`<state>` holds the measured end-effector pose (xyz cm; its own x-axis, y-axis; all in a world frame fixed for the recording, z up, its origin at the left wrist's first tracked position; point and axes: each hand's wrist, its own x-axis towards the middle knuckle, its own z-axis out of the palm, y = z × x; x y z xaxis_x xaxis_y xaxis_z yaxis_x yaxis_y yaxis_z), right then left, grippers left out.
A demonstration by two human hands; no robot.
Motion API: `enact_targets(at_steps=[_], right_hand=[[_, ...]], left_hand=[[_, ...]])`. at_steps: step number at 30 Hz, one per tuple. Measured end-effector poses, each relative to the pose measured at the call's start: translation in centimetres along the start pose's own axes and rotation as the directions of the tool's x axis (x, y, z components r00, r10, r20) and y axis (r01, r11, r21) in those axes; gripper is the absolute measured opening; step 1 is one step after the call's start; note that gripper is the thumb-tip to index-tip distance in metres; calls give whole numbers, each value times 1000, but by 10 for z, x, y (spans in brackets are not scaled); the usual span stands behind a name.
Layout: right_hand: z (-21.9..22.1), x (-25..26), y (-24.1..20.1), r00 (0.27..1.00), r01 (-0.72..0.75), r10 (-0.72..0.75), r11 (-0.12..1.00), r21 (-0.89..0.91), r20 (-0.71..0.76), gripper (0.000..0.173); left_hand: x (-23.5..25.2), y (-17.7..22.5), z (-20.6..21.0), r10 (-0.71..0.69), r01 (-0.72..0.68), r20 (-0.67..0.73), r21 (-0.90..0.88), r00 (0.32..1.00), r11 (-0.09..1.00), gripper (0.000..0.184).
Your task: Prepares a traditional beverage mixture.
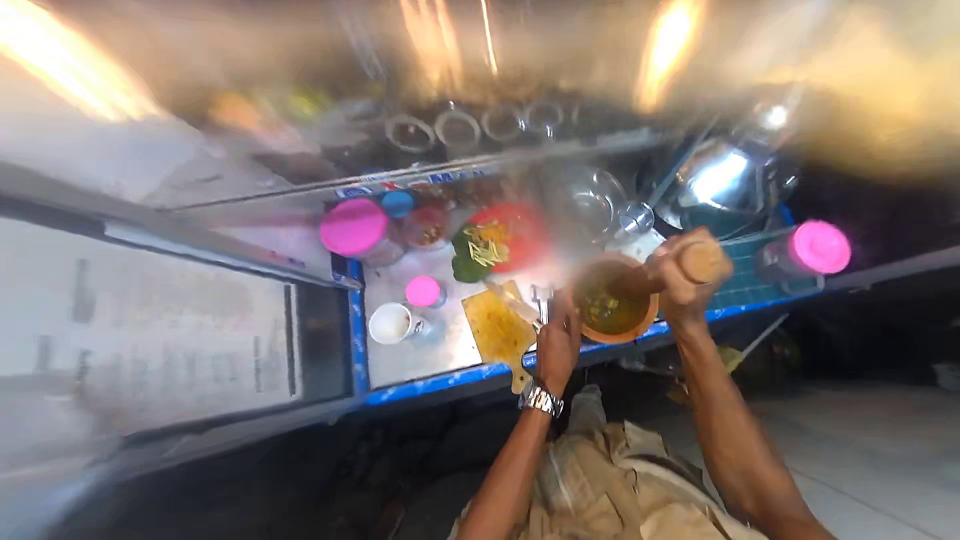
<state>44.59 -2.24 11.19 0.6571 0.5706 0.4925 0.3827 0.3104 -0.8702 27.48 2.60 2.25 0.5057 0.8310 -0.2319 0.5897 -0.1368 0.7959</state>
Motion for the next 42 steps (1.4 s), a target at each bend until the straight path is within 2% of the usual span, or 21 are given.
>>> enact_targets(at_steps=[2,4,7,9,11,13,15,18,21,23,25,27,30,33,35,38,42], right_hand=[[5,-12,15,994,69,-63,995,67,-85,12],[15,-17,32,996,47,-47,999,-3,-82,12],[10,-17,5,1000,-19,18,995,-101,-15,12],[7,-8,-7,999,42,-42,999,3,16,13],[11,-23,11,997,43,-41,999,20,-65,14],[20,-19,29,997,-19,18,1000,-5,-74,13],[18,-15,18,999,-27,26,999,-23,-28,11],[11,-4,3,996,89,-87,993,78,-35,10],[18,-22,23,995,-9,7,1000,-13,-101,12],[18,-19,20,997,-49,46,998,-39,-63,11],[8,-13,5,1000,5,-5,1000,16,-2,10],[7,-10,7,994,94,-87,989,115,-62,11],[15,-20,29,997,35,-35,999,-1,-73,12],[12,-12,20,1000,-12,11,999,-35,-23,10],[12,8,23,996,65,-66,998,-5,-55,8],[11,17,43,995,-29,27,999,-16,-98,9],[8,24,41,982,-187,187,982,-19,-36,9]], left_hand=[[-11,-8,7,-18,18,-4,2,1000,1000,53],[-6,-7,9,-12,12,-17,-5,1000,1000,53],[-8,-5,3,-6,6,13,10,1000,1000,53],[-1,-3,1,0,0,-10,-11,1000,1000,54],[-12,-10,8,-1,1,-13,-4,1000,1000,54],[-3,-6,6,15,-15,-23,4,1000,1000,52],[-7,-5,4,-8,8,-8,24,1000,1000,53],[-3,-4,4,-33,33,0,-4,999,999,54],[-5,-8,9,6,-6,-26,2,1000,1000,52],[-6,-6,6,19,-19,-11,37,1000,999,52],[-1,-1,2,11,-11,-14,43,1000,999,52],[-7,-4,5,-15,15,-17,21,1000,1000,52],[-5,-5,8,13,-13,-28,27,1000,1000,52],[-7,-5,5,18,-17,-14,47,1000,999,51],[-2,-2,4,1,-1,-24,17,1000,1000,52],[-5,-5,7,17,-17,-23,22,1000,1000,53],[-5,-8,8,19,-19,-33,18,999,1000,51]])
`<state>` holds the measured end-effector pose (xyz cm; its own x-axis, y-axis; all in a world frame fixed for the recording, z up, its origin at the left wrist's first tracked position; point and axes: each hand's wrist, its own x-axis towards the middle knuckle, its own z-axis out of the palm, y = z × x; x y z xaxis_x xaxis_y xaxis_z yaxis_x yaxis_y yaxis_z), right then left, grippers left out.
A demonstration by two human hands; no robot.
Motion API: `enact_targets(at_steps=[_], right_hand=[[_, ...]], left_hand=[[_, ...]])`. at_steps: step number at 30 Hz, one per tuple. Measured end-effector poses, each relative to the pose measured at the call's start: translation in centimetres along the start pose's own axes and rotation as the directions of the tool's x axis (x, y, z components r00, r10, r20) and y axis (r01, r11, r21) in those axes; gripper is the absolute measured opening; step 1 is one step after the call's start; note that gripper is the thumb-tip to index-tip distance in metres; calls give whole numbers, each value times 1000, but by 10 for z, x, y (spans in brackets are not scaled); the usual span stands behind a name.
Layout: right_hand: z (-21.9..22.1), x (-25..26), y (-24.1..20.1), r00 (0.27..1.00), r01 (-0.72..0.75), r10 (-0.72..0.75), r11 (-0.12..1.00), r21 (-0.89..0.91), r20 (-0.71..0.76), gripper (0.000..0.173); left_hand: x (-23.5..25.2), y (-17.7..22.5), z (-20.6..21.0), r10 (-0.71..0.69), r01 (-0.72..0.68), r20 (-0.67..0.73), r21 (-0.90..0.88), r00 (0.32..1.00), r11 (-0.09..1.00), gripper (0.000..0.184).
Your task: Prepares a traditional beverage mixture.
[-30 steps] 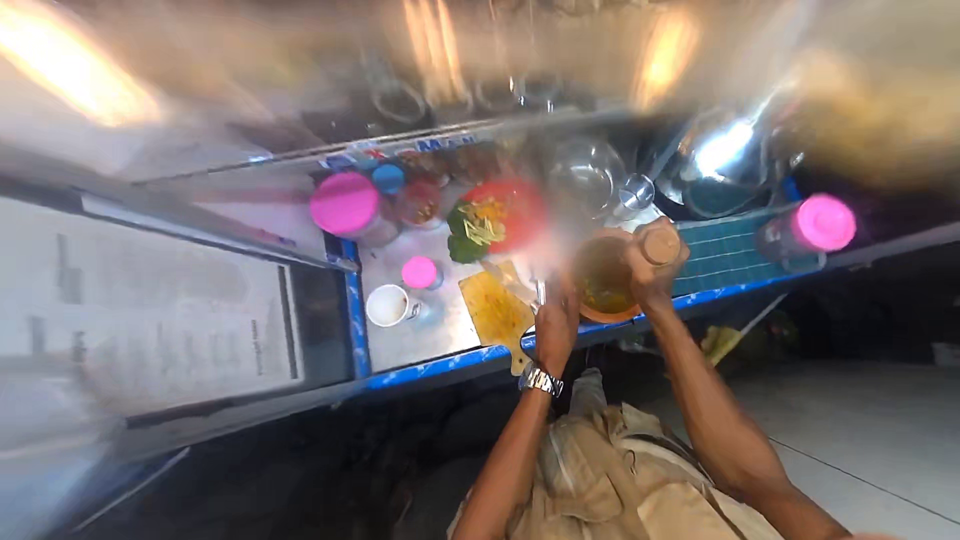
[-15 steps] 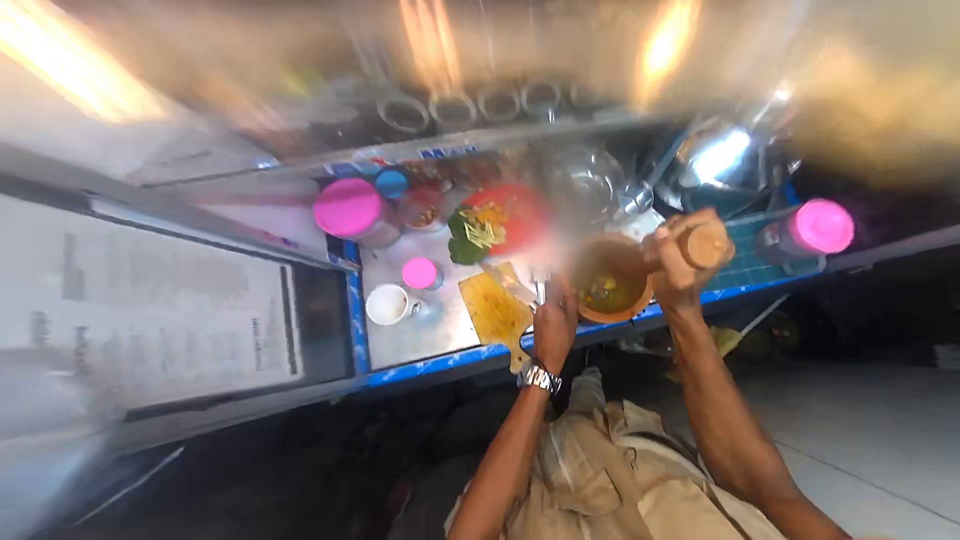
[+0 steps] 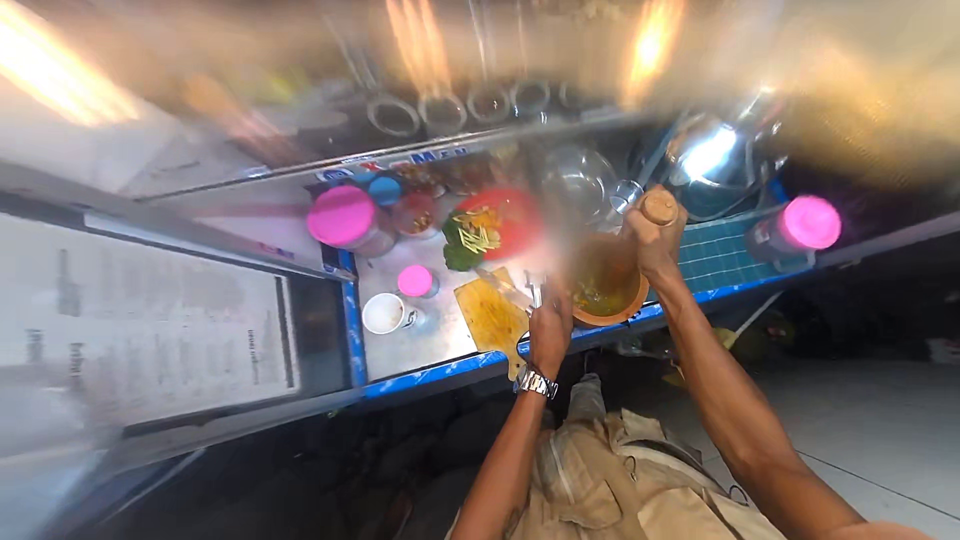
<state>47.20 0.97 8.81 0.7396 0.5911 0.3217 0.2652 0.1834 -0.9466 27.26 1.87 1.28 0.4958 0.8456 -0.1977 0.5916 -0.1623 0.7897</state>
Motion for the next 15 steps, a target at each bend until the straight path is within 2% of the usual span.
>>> enact_targets(at_steps=[3,5,8,10,12,13,15], right_hand=[[-4,-3,-4,1000,-2,1,999,47,13,9],[-7,-4,-18,994,94,-99,988,120,37,10],[-17,-5,-67,951,282,-304,928,244,56,8],[-24,-6,-110,915,354,-397,874,332,70,11],[-28,-11,-130,890,399,-452,836,376,60,14],[-26,-14,-121,891,406,-452,837,368,44,14],[-14,-29,-57,918,385,-397,888,252,-5,13]], left_hand=[[0,0,1,-12,12,4,-6,1000,1000,51],[2,0,0,-18,18,9,-9,1000,1000,51],[0,-4,1,-19,20,21,-33,1000,999,53],[0,-5,1,-19,21,22,-58,1000,998,54],[-1,-7,1,-5,6,15,-77,1000,997,54],[-2,-7,2,3,-3,7,-86,1000,996,53],[-3,-7,4,-2,2,-2,-88,1000,996,55]])
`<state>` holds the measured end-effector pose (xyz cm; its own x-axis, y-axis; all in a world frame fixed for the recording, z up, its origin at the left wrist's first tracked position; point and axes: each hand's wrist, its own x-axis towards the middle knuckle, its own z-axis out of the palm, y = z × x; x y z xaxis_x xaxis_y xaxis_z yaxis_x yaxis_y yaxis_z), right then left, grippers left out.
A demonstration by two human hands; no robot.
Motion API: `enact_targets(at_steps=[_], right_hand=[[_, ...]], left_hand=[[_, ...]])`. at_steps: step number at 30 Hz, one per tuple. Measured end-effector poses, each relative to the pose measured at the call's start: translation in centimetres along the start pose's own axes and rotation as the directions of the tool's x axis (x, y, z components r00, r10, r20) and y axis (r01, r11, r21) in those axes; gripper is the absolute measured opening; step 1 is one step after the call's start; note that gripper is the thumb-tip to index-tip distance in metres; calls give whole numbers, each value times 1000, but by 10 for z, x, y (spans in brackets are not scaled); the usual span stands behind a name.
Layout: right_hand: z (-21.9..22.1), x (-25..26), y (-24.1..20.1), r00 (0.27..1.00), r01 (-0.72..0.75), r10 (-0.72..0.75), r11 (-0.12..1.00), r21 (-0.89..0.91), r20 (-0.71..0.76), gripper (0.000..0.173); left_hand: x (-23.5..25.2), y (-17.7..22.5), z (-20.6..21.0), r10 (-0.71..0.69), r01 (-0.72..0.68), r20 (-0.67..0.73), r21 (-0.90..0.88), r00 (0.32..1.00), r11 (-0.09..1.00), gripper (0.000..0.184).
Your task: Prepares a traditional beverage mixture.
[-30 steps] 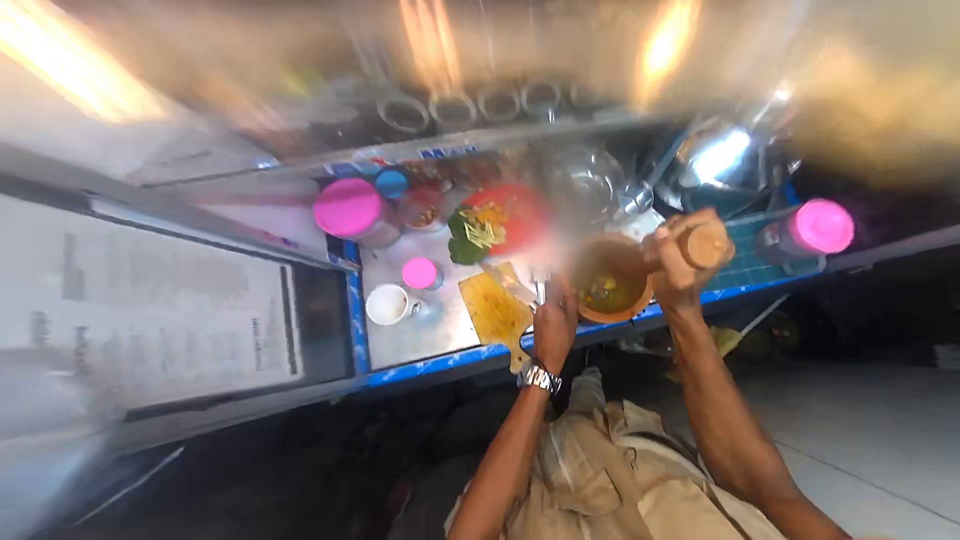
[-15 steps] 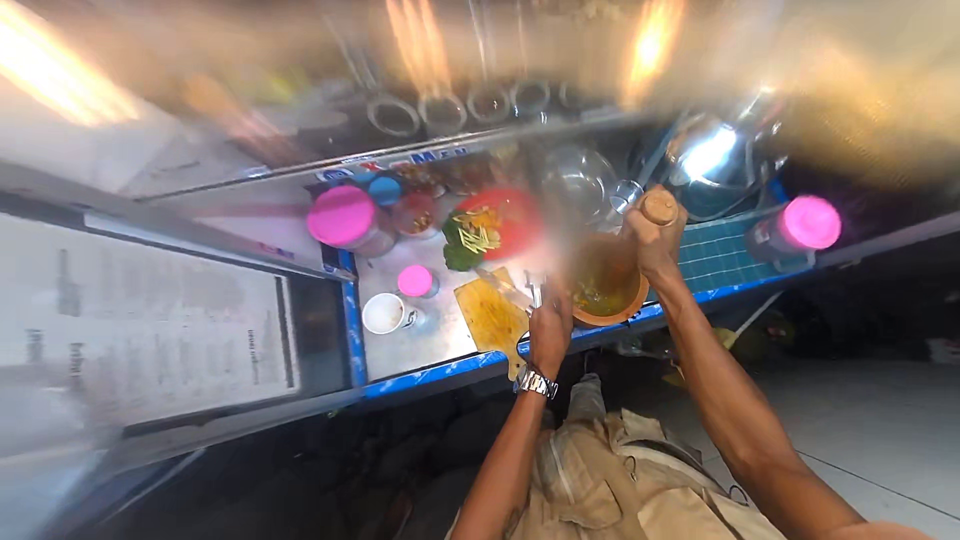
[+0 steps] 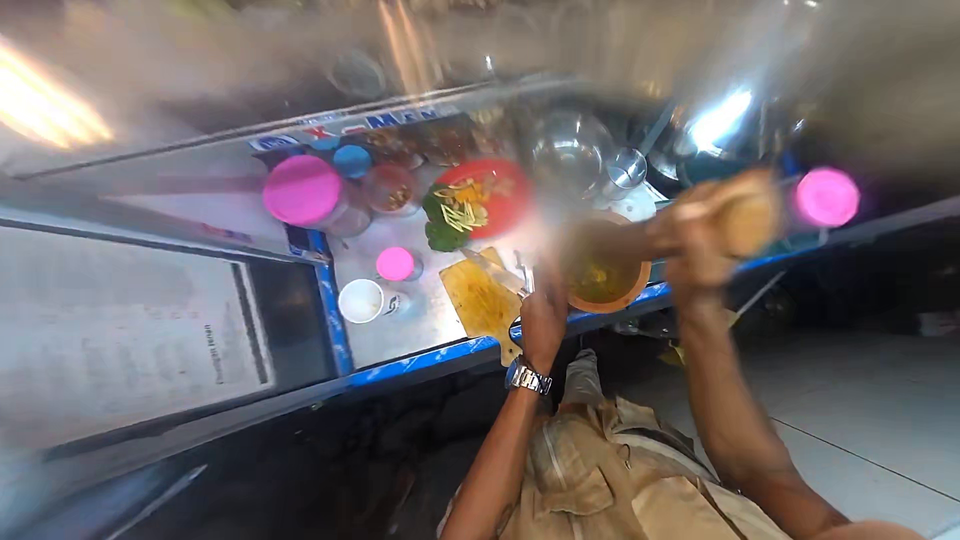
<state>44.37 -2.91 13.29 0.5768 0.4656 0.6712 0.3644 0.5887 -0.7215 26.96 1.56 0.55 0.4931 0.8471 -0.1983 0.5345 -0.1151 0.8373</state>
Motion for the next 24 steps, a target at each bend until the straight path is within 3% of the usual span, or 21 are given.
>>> enact_targets(at_steps=[2,5,8,13,19,24], right_hand=[[1,-38,48,994,-102,97,986,-136,-41,11],[9,-44,46,973,-229,227,946,-231,-35,9],[5,-23,37,980,-191,198,964,-186,22,8],[-3,9,-21,997,-56,54,998,34,62,10],[17,-53,39,967,-251,254,928,-275,-27,11],[11,-28,21,977,-194,206,968,-162,58,7]], left_hand=[[2,-1,3,11,-10,-23,19,1000,1000,55],[-5,-2,0,11,-11,-2,41,1000,999,53],[4,2,-2,20,-20,-10,22,1000,1000,52],[2,-2,1,11,-11,-16,-21,1000,1000,53],[0,-2,1,30,-30,-24,9,999,1000,53],[3,3,-2,12,-11,-13,13,1000,1000,53]])
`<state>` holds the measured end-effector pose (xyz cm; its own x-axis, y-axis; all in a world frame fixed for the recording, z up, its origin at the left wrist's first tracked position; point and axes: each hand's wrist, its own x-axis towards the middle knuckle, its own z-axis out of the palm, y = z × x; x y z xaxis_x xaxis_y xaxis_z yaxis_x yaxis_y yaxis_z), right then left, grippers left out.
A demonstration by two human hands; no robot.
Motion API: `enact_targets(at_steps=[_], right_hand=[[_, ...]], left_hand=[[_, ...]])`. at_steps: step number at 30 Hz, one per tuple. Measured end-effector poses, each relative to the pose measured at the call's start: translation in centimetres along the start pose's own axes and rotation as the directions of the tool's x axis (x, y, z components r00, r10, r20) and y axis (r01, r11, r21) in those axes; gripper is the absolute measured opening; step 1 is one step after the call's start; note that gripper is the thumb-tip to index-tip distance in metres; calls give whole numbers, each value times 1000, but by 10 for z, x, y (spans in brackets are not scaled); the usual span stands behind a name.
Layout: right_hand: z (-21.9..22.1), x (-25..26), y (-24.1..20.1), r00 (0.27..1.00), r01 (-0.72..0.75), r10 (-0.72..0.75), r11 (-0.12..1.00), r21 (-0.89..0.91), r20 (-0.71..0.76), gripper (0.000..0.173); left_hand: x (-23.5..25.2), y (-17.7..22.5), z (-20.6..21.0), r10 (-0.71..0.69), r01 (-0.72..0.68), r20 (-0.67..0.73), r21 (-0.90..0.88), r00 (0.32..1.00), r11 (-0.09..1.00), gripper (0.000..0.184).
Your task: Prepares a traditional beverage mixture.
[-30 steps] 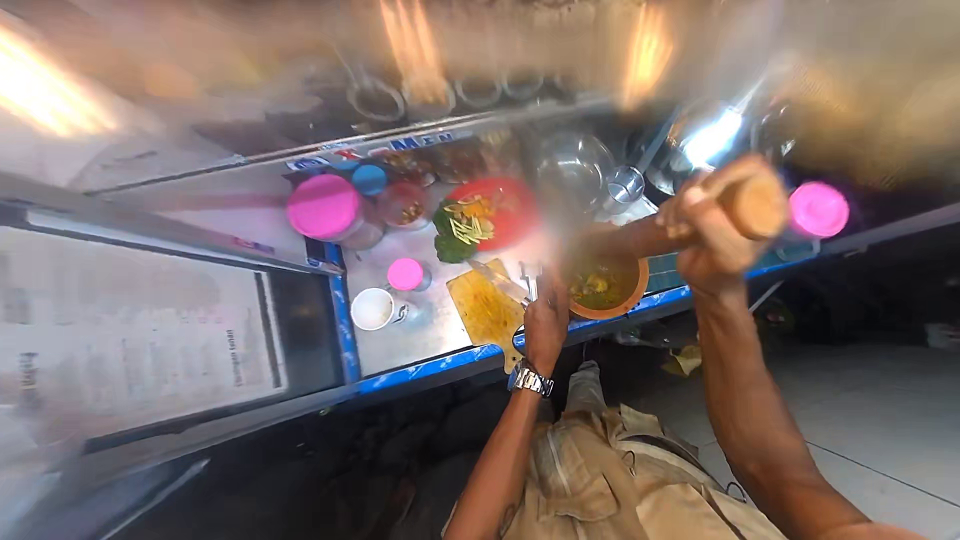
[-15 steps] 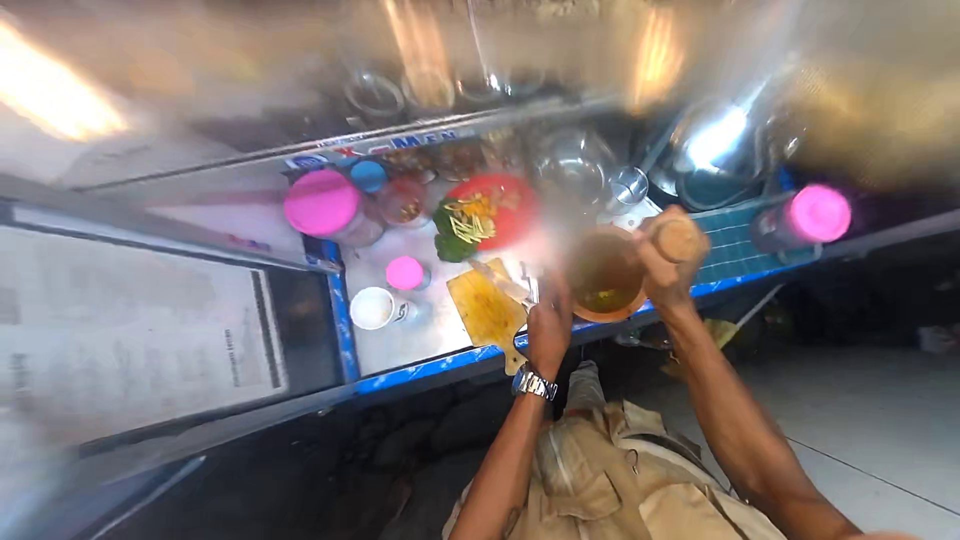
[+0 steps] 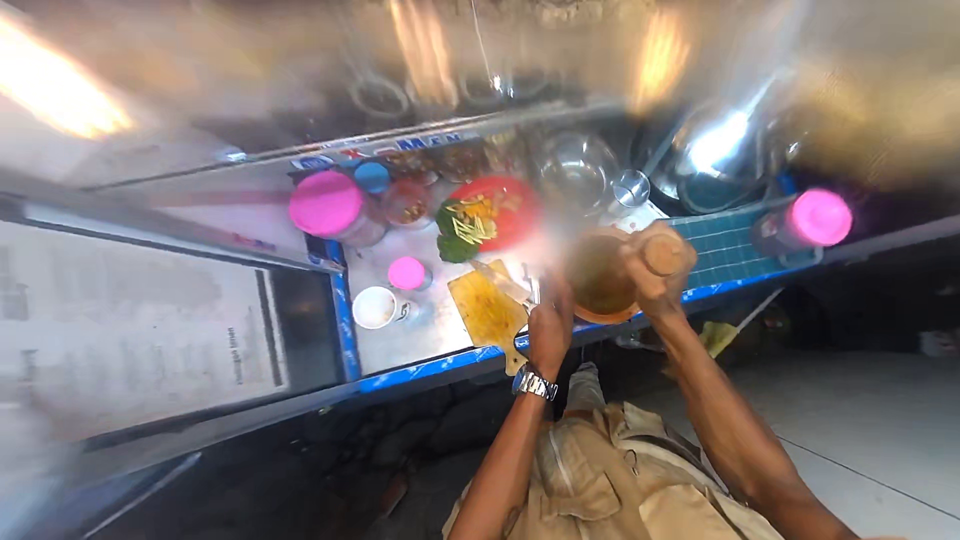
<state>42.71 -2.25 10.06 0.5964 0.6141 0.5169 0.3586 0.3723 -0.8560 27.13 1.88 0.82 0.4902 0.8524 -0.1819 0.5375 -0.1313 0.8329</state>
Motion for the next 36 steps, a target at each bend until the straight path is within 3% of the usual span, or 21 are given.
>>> enact_targets(at_steps=[4,8,11,17,21,24,27,29,32,36], right_hand=[[-19,22,-27,995,99,-100,987,124,0,10],[-7,-4,23,998,-8,3,997,-82,-64,10],[0,-1,16,998,-54,56,988,-147,13,8],[-3,11,-21,995,91,-88,991,95,-36,10],[14,-20,18,998,-37,31,995,-95,-63,12],[6,-17,-5,993,-115,117,987,-113,10,14],[-2,2,-35,999,1,-7,992,125,50,11],[0,6,-31,996,85,-84,981,173,-9,12],[13,-20,15,998,-42,39,998,-52,-55,14],[14,-16,6,991,-127,131,986,-106,32,22]], left_hand=[[-1,-2,1,-9,9,9,6,1000,1000,54],[-2,-1,4,13,-13,-9,18,1000,1000,53],[-5,-1,1,5,-6,13,49,1000,999,52],[-1,0,-1,-28,28,21,5,999,1000,53],[1,0,-1,-10,10,6,28,1000,1000,51],[-1,2,-2,-1,0,17,55,1000,998,50],[-2,1,-2,-10,9,23,41,1000,999,52],[-1,-2,0,-11,10,22,38,1000,999,53],[-2,-3,4,8,-7,-7,44,1000,999,52],[-3,0,1,-1,1,-4,42,1000,999,50]])
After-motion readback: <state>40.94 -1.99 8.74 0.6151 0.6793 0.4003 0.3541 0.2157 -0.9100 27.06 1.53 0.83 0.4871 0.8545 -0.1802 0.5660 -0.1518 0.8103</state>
